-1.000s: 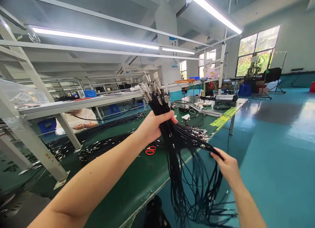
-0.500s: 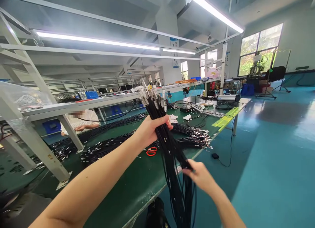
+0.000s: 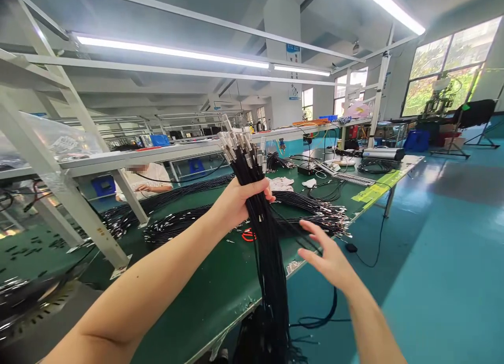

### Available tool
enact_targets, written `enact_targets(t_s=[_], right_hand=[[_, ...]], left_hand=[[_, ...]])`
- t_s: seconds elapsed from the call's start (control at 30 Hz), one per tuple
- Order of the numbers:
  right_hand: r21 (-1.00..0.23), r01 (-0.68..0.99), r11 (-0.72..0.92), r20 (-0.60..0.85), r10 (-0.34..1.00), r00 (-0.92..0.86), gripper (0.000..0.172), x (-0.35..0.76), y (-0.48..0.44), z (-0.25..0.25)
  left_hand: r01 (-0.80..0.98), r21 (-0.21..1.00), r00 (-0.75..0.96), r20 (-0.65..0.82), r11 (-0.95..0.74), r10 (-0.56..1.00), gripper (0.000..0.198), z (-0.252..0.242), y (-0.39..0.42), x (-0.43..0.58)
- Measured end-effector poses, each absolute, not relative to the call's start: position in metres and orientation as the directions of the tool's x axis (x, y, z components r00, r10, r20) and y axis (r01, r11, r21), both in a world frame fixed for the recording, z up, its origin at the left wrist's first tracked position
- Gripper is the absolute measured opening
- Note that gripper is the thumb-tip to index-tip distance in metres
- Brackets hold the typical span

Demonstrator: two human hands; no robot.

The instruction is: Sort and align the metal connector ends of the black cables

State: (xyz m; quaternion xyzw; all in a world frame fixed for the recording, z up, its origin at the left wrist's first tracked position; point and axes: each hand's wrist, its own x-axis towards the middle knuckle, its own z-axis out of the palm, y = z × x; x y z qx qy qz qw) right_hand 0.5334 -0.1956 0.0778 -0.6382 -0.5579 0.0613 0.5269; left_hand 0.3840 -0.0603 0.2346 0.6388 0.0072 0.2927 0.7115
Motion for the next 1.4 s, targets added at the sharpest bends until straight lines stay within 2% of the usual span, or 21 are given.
enact_targets(t_s=[0.07, 0.13, 0.2, 0.27, 0.37, 0.4, 0.43, 0.5, 0.53, 0.63, 0.7, 0.77, 0.8, 0.9, 1.03, 1.17, 1.23, 1.3, 1.4], right_hand=[[-0.731, 0.621, 0.283, 0.546, 0.788, 0.284, 0.044, 0.512, -0.178, 0.073], [-0.662, 0.700, 0.269, 0.563, 0.795, 0.227, 0.035, 0.505, -0.164, 0.070], [-0.631, 0.737, 0.241, 0.595, 0.760, 0.261, 0.028, 0.515, -0.160, 0.072], [-0.612, 0.764, 0.205, 0.655, 0.672, 0.345, 0.025, 0.535, -0.164, 0.079], [-0.578, 0.805, 0.132, 0.760, 0.447, 0.472, 0.027, 0.552, -0.171, 0.090], [-0.574, 0.809, 0.130, 0.750, 0.481, 0.454, 0.025, 0.552, -0.172, 0.092], [-0.576, 0.804, 0.145, 0.705, 0.587, 0.399, 0.022, 0.550, -0.172, 0.094], [-0.620, 0.762, 0.187, 0.498, 0.844, 0.199, 0.022, 0.544, -0.173, 0.098], [-0.654, 0.735, 0.177, 0.449, 0.873, 0.189, 0.023, 0.541, -0.174, 0.099], [-0.744, 0.640, 0.192, 0.515, 0.775, 0.366, 0.033, 0.527, -0.172, 0.101], [-0.807, 0.500, 0.315, 0.489, 0.830, 0.267, 0.053, 0.506, -0.165, 0.094], [-0.875, 0.282, 0.393, 0.439, 0.890, 0.123, 0.071, 0.477, -0.152, 0.080], [-0.907, 0.182, 0.380, 0.404, 0.906, 0.124, 0.070, 0.461, -0.145, 0.072], [-0.963, 0.019, 0.269, 0.267, 0.940, 0.213, 0.041, 0.424, -0.122, 0.052], [-0.975, -0.015, 0.220, 0.207, 0.936, 0.286, 0.040, 0.411, -0.106, 0.051], [-0.979, 0.013, 0.201, 0.198, 0.947, 0.251, 0.038, 0.416, -0.101, 0.063], [-0.989, -0.020, 0.145, 0.140, 0.976, 0.170, 0.038, 0.415, -0.097, 0.067], [-0.994, -0.082, 0.067, 0.065, 0.997, 0.029, 0.037, 0.410, -0.092, 0.068], [-0.978, -0.195, -0.074, -0.006, 0.944, -0.329, 0.040, 0.398, -0.084, 0.063]], left_hand=[[-0.411, 0.912, 0.818, 0.366, 0.005, 0.443, 0.019, 0.234, -0.059, 0.382], [-0.401, 0.916, 0.815, 0.359, -0.006, 0.455, 0.020, 0.232, -0.056, 0.377], [-0.384, 0.923, 0.824, 0.346, -0.005, 0.448, 0.021, 0.230, -0.052, 0.372], [-0.375, 0.927, 0.839, 0.336, 0.008, 0.428, 0.022, 0.228, -0.048, 0.368], [-0.396, 0.918, 0.843, 0.356, 0.018, 0.404, 0.023, 0.230, -0.045, 0.366], [-0.399, 0.917, 0.841, 0.360, 0.015, 0.404, 0.023, 0.231, -0.044, 0.366], [-0.396, 0.918, 0.840, 0.354, 0.018, 0.411, 0.023, 0.231, -0.044, 0.366], [-0.378, 0.925, 0.841, 0.326, 0.040, 0.431, 0.024, 0.232, -0.043, 0.366], [-0.375, 0.926, 0.840, 0.314, 0.054, 0.443, 0.024, 0.231, -0.044, 0.366], [-0.380, 0.922, 0.824, 0.303, 0.070, 0.479, 0.025, 0.225, -0.046, 0.365], [-0.364, 0.928, 0.811, 0.276, 0.077, 0.516, 0.026, 0.221, -0.048, 0.363], [-0.344, 0.933, 0.800, 0.232, 0.105, 0.553, 0.027, 0.218, -0.047, 0.359], [-0.335, 0.935, 0.799, 0.214, 0.120, 0.563, 0.027, 0.218, -0.046, 0.356], [-0.306, 0.937, 0.830, 0.176, 0.167, 0.529, 0.028, 0.217, -0.036, 0.343], [-0.309, 0.934, 0.881, 0.209, 0.182, 0.424, 0.028, 0.221, -0.019, 0.318], [-0.296, 0.940, 0.927, 0.240, 0.171, 0.289, 0.042, 0.224, -0.002, 0.292], [-0.309, 0.928, 0.937, 0.260, 0.208, 0.232, 0.044, 0.221, 0.006, 0.283], [-0.384, 0.882, 0.914, 0.321, 0.274, 0.247, 0.043, 0.217, 0.011, 0.278], [-0.501, 0.783, 0.860, 0.399, 0.369, 0.320, 0.041, 0.210, 0.014, 0.276]])
